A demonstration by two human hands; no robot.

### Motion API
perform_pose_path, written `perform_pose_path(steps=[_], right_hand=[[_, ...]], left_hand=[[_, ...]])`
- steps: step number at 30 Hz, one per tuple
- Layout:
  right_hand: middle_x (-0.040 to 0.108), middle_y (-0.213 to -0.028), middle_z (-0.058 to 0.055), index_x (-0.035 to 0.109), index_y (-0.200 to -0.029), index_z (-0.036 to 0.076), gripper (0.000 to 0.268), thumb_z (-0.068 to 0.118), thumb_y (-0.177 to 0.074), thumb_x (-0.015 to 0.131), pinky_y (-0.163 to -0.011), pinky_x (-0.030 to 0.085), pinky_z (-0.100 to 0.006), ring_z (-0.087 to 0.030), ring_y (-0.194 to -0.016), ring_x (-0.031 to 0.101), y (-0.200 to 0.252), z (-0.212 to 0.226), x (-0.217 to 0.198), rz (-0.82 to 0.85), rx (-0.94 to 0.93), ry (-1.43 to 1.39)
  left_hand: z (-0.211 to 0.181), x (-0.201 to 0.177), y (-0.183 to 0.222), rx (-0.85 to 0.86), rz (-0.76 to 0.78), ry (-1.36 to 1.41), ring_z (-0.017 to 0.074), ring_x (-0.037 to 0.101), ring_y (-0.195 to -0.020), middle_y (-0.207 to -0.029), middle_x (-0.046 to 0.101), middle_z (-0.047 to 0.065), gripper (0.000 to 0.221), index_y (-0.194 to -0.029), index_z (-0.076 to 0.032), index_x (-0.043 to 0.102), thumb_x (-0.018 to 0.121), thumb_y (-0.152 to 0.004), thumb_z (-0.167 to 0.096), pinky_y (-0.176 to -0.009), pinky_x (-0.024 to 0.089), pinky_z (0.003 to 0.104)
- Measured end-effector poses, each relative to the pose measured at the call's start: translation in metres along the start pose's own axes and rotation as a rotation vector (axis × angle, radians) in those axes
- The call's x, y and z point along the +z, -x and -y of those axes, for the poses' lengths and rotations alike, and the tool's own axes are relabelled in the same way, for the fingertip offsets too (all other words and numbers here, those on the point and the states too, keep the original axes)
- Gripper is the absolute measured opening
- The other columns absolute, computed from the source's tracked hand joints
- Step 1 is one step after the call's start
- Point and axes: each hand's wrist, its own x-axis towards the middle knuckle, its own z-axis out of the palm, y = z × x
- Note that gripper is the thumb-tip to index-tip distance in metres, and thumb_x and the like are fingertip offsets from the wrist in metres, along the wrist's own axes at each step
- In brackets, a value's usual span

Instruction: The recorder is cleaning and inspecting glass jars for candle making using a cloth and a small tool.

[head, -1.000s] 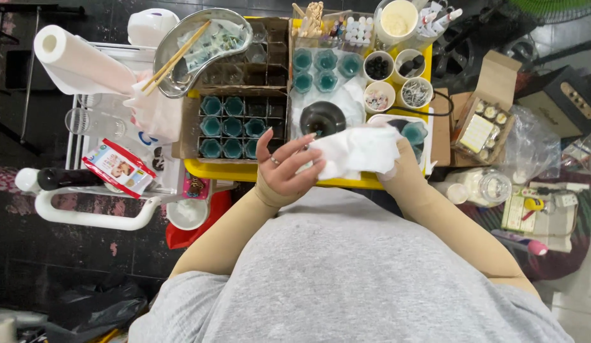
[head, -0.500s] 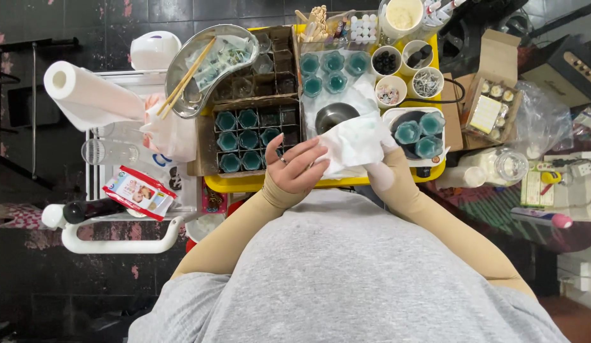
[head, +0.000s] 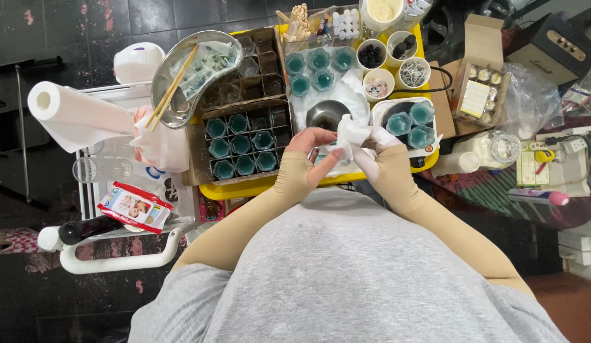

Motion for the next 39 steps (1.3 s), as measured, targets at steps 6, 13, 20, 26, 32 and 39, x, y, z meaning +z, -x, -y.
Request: perform_pose_path(steps=[6,13,20,26,32,39], right_hand=[[0.073,-0.104,-0.006,0.065,-0.115,-0.002,0.023,0.008,-0.094,0.069,-0.084,0.054,-0.025,-0.009,-0.094,0.068,-0.004,-0.018,-0.022,-0.074,0.042,0.009],[0.071,-0.078,-0.004,0.064,-0.095,0.000,0.016,0.012,-0.092,0.073,-0.055,0.051,-0.026,-0.008,-0.063,0.064,-0.009,0.003,-0.023,-0.129,0.146,0.267],[0.067,-0.097,-0.002,0.059,-0.105,0.003,0.018,0.008,-0.096,0.073,-0.078,0.052,-0.022,-0.006,-0.089,0.064,-0.015,-0.018,-0.064,-0.042,0.046,-0.046],[0.066,-0.093,0.002,0.060,-0.108,0.005,0.018,0.005,-0.092,0.065,-0.071,0.048,-0.019,-0.005,-0.079,0.061,-0.020,0.031,-0.065,0.002,0.336,-0.260],[0.063,-0.087,0.004,0.062,-0.117,0.007,0.019,0.008,-0.098,0.066,-0.057,0.037,-0.020,-0.003,-0.066,0.050,-0.018,-0.004,-0.080,0.151,0.258,-0.097],[0.064,-0.089,0.002,0.067,-0.116,0.006,0.012,0.004,-0.104,0.068,-0.071,0.047,-0.021,-0.004,-0.082,0.055,-0.027,0.018,-0.084,0.393,0.040,0.227]], left_hand=[[0.059,0.026,-0.005,-0.143,-0.035,0.581,0.0100,0.059,-0.100,-0.110,0.066,0.005,0.013,-0.119,-0.002,0.061,0.065,-0.108,-0.009,-0.091,0.049,0.025],[-0.007,0.032,-0.015,-0.020,0.041,0.129,0.0143,0.062,-0.107,-0.117,0.064,0.010,0.067,-0.128,-0.002,0.045,0.087,-0.077,-0.014,-0.095,0.050,0.030],[0.046,0.031,-0.016,-0.101,-0.129,0.517,0.0160,0.064,-0.111,-0.121,0.068,0.012,0.050,-0.137,-0.005,0.041,0.071,-0.097,-0.008,-0.099,0.051,0.032],[0.042,0.017,-0.017,-0.192,-0.024,0.771,0.0154,0.059,-0.107,-0.113,0.065,0.009,0.062,-0.150,-0.004,0.037,0.068,-0.097,-0.001,-0.099,0.048,0.032],[-0.037,0.003,-0.022,0.338,-0.158,0.028,0.0264,0.055,-0.124,-0.136,0.052,0.018,0.085,-0.151,-0.006,0.026,0.076,-0.083,-0.010,-0.109,0.045,0.040],[-0.038,0.002,-0.029,0.061,0.188,-0.386,0.0141,0.070,-0.099,-0.097,0.080,0.002,0.023,-0.104,-0.013,0.079,0.082,-0.089,-0.029,-0.111,0.036,0.047]])
